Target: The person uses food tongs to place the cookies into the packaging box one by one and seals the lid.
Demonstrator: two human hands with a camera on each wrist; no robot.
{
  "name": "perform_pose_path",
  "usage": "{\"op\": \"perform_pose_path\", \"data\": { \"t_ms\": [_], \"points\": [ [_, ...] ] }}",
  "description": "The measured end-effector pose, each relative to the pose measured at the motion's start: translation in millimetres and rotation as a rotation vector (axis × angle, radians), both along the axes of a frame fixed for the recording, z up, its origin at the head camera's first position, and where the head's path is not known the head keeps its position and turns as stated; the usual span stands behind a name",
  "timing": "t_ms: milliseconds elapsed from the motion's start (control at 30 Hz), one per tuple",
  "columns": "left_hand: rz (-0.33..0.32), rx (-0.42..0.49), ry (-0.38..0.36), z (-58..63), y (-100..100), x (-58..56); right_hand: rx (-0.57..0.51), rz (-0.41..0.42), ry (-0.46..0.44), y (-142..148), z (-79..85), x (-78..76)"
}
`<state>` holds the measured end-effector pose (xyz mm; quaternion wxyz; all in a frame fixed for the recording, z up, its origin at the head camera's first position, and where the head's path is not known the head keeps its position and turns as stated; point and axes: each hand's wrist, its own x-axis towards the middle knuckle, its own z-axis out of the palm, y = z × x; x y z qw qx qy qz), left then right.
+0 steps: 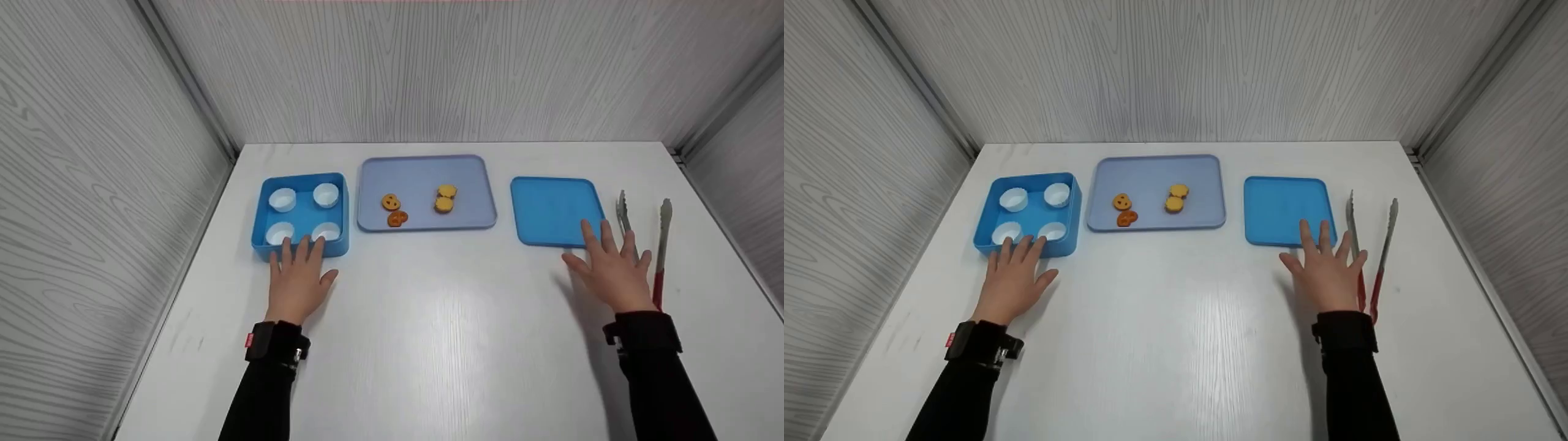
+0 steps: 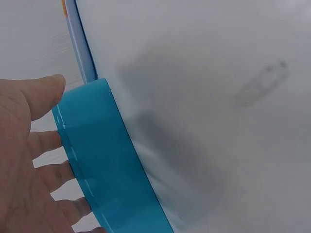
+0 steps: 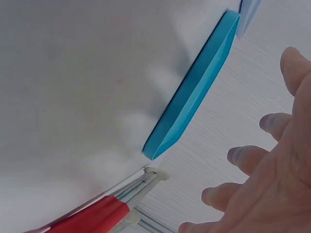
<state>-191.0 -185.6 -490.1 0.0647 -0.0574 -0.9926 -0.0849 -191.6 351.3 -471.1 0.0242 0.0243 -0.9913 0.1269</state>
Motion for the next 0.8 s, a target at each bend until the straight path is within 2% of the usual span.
{"op": "perform_pose_path", "data": {
  "t_ms": [233,500,667,800],
  "points": [
    [-0.006,-0.003,-0.018,2.6,0.3,14.6,-0.04,-0.042,0.0,14.5,1.8,2.8],
    [-0.017,0.013,-0.008,-0.5,0.0,32.0,-0.055,-0.191,0.118,33.2,-1.8,4.4],
    [-0.034,0.008,0.019,-3.3,-0.3,43.0,-0.047,-0.254,0.109,44.6,-4.9,4.4],
    [-0.047,0.018,0.03,-4.2,-0.8,50.5,-0.057,-0.282,0.064,53.7,-6.5,5.3]
  ]
}}
